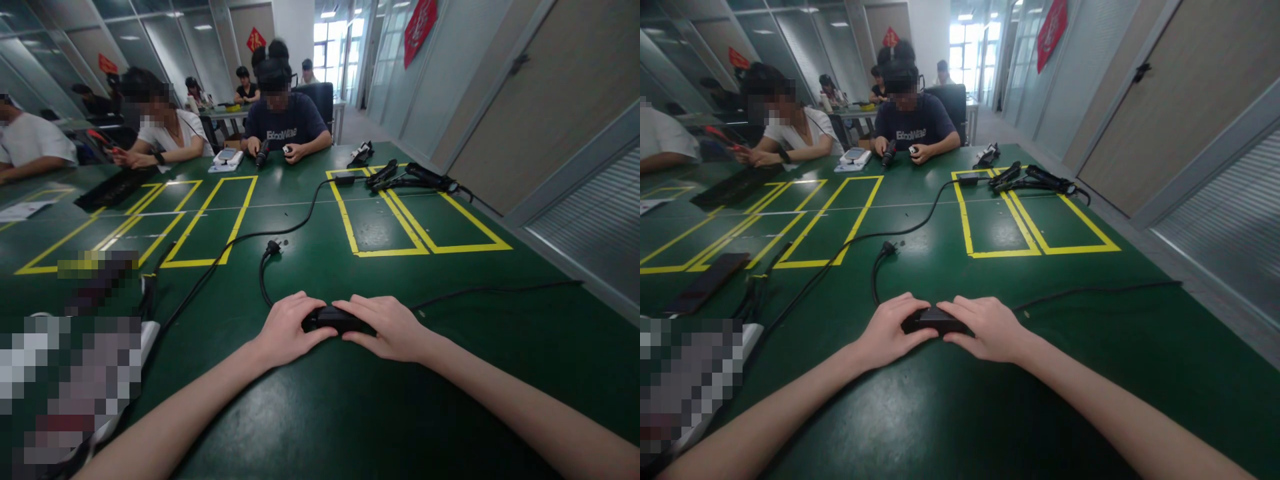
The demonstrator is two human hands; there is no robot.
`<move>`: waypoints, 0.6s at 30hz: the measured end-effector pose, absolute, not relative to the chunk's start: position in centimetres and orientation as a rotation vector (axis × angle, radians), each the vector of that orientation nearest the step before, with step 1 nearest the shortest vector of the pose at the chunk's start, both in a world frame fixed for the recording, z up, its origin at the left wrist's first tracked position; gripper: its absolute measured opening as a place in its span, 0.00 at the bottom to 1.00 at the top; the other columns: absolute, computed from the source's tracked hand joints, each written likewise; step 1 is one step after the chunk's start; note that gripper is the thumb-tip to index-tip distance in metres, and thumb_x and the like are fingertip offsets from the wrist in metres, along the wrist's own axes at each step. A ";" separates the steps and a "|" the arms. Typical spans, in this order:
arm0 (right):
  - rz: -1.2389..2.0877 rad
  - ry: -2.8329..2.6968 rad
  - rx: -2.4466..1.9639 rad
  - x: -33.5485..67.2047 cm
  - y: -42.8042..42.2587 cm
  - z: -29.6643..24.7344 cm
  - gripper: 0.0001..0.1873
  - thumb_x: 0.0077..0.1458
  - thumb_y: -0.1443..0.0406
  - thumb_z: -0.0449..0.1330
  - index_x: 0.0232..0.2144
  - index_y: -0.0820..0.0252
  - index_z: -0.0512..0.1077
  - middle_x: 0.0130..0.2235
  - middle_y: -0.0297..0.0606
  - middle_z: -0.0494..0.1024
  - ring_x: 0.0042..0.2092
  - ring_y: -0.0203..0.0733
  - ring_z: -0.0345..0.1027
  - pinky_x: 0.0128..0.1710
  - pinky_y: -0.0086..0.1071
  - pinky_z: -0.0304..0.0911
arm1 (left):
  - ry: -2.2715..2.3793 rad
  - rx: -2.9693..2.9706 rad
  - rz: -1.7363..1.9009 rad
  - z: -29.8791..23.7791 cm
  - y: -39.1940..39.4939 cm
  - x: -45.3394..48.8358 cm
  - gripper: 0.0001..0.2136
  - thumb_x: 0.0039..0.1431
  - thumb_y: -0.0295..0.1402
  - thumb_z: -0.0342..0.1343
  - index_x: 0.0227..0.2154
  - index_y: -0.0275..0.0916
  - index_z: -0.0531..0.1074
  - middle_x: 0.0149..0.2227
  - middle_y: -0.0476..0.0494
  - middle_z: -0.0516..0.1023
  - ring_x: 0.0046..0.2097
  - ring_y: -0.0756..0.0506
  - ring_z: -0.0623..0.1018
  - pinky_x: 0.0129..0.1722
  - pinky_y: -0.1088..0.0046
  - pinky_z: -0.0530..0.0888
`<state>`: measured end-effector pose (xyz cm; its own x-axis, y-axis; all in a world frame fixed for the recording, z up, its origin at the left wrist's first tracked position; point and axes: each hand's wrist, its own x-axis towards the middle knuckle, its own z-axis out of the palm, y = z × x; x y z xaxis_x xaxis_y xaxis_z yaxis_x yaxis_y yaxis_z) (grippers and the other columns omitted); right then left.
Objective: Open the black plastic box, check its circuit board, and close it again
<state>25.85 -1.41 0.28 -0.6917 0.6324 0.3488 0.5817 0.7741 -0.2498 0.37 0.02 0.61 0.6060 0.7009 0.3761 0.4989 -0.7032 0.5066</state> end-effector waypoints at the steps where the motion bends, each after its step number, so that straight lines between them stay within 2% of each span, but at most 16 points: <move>1: 0.154 -2.551 -0.906 25.8 -1.4 0.3 0.21 0.68 0.58 0.59 0.59 0.62 0.69 0.40 0.42 0.80 0.36 0.43 0.76 0.34 0.33 0.68 | 0.958 2.498 0.800 0.6 0.1 0.4 0.19 0.67 0.50 0.61 0.44 0.36 0.79 0.35 0.41 0.83 0.36 0.43 0.78 0.39 0.65 0.76; 6: 0.061 -2.599 -0.821 25.9 -1.3 0.5 0.25 0.67 0.56 0.61 0.61 0.61 0.69 0.42 0.43 0.79 0.38 0.43 0.76 0.34 0.32 0.67 | 0.932 2.546 0.798 0.3 0.2 0.3 0.19 0.68 0.50 0.60 0.45 0.36 0.79 0.35 0.40 0.83 0.36 0.42 0.78 0.40 0.63 0.76; 9: 0.097 -2.584 -0.844 26.0 -1.3 0.3 0.23 0.68 0.58 0.59 0.62 0.57 0.69 0.43 0.42 0.79 0.37 0.41 0.76 0.33 0.31 0.68 | 0.948 2.539 0.818 0.2 0.1 0.2 0.19 0.68 0.47 0.60 0.50 0.37 0.78 0.37 0.40 0.84 0.38 0.42 0.78 0.41 0.62 0.76; 12: 0.254 -2.432 -0.928 26.2 -1.1 0.4 0.24 0.68 0.58 0.59 0.63 0.57 0.69 0.44 0.42 0.79 0.37 0.41 0.76 0.34 0.31 0.70 | 0.965 2.572 0.943 0.4 0.0 0.1 0.20 0.68 0.42 0.60 0.59 0.40 0.73 0.47 0.37 0.83 0.48 0.39 0.79 0.50 0.56 0.76; 15: 0.454 -2.153 -1.026 26.8 -0.4 0.7 0.22 0.66 0.58 0.60 0.60 0.57 0.71 0.46 0.44 0.80 0.42 0.46 0.78 0.39 0.35 0.74 | 0.949 2.637 1.136 0.7 -0.1 -0.1 0.22 0.68 0.37 0.59 0.63 0.41 0.69 0.59 0.33 0.77 0.60 0.35 0.74 0.62 0.47 0.69; 18: 0.573 -1.806 -1.118 28.5 0.9 1.2 0.22 0.63 0.55 0.63 0.56 0.56 0.74 0.48 0.45 0.81 0.45 0.50 0.78 0.40 0.38 0.76 | 0.903 2.665 1.197 0.9 -0.1 -0.1 0.19 0.68 0.34 0.59 0.60 0.42 0.71 0.60 0.34 0.77 0.62 0.35 0.74 0.63 0.47 0.69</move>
<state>28.46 0.88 1.16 -0.1783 0.8733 0.4534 0.4523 0.4820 -0.7504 -0.10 -0.10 0.88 0.5200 0.5464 0.6566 0.4808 -0.8225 0.3038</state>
